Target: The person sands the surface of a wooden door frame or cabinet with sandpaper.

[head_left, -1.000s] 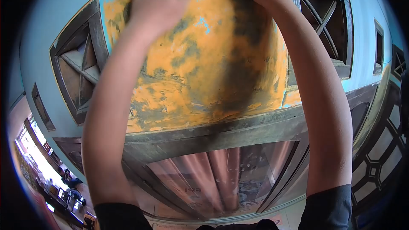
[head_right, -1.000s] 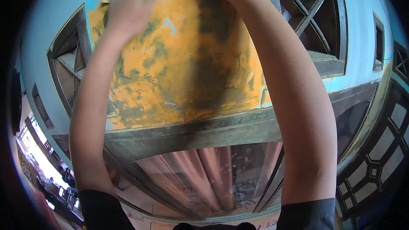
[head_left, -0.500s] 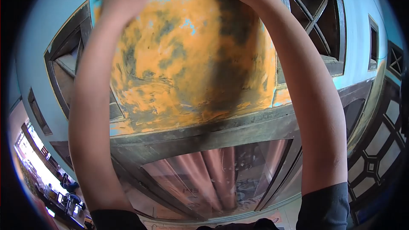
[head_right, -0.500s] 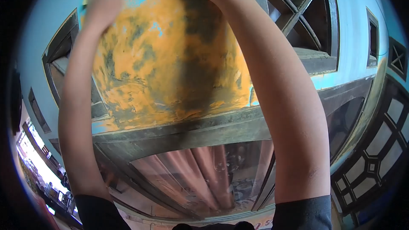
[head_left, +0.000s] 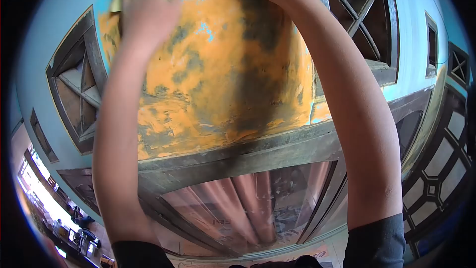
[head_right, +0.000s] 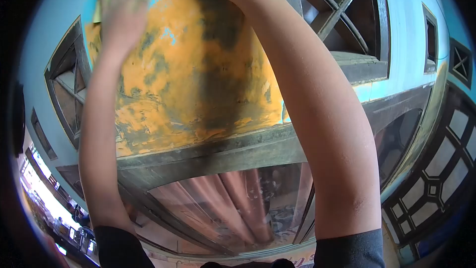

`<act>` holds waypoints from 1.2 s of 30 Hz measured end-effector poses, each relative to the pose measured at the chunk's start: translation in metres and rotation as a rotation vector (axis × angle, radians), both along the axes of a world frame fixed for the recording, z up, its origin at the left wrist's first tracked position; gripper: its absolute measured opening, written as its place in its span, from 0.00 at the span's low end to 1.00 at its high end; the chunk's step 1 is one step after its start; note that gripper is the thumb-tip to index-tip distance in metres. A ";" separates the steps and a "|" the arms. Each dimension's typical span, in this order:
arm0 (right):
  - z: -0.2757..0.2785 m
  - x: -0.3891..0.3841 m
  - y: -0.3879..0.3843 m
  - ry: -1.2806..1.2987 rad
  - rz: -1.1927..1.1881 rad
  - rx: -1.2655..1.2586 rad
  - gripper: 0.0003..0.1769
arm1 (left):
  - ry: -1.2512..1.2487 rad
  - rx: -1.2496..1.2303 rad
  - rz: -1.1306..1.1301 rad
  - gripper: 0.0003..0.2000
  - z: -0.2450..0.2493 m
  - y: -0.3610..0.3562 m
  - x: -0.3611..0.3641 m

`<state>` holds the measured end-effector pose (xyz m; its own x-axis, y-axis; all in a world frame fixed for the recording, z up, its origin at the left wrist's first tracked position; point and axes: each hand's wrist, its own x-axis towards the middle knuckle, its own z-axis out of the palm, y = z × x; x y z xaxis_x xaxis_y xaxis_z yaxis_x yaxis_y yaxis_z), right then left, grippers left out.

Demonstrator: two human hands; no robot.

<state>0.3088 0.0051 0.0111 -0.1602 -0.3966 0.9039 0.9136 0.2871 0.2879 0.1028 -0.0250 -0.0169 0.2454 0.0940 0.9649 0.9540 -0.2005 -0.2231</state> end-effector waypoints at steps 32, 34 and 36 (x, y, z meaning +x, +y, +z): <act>-0.011 0.000 -0.003 -0.015 -0.079 -0.042 0.23 | 0.070 0.038 -0.001 0.28 0.016 0.011 -0.023; -0.012 0.000 -0.003 -0.008 -0.074 -0.048 0.23 | 0.070 0.089 -0.006 0.27 0.014 0.024 -0.015; -0.011 0.000 -0.003 0.008 -0.095 -0.056 0.23 | 0.268 0.135 0.040 0.27 0.003 0.033 -0.018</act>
<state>0.3088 0.0022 0.0004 -0.1876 -0.3293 0.9254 0.9395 0.2147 0.2669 0.0853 0.0083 -0.0143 0.4915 -0.0163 0.8707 0.8641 -0.1148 -0.4900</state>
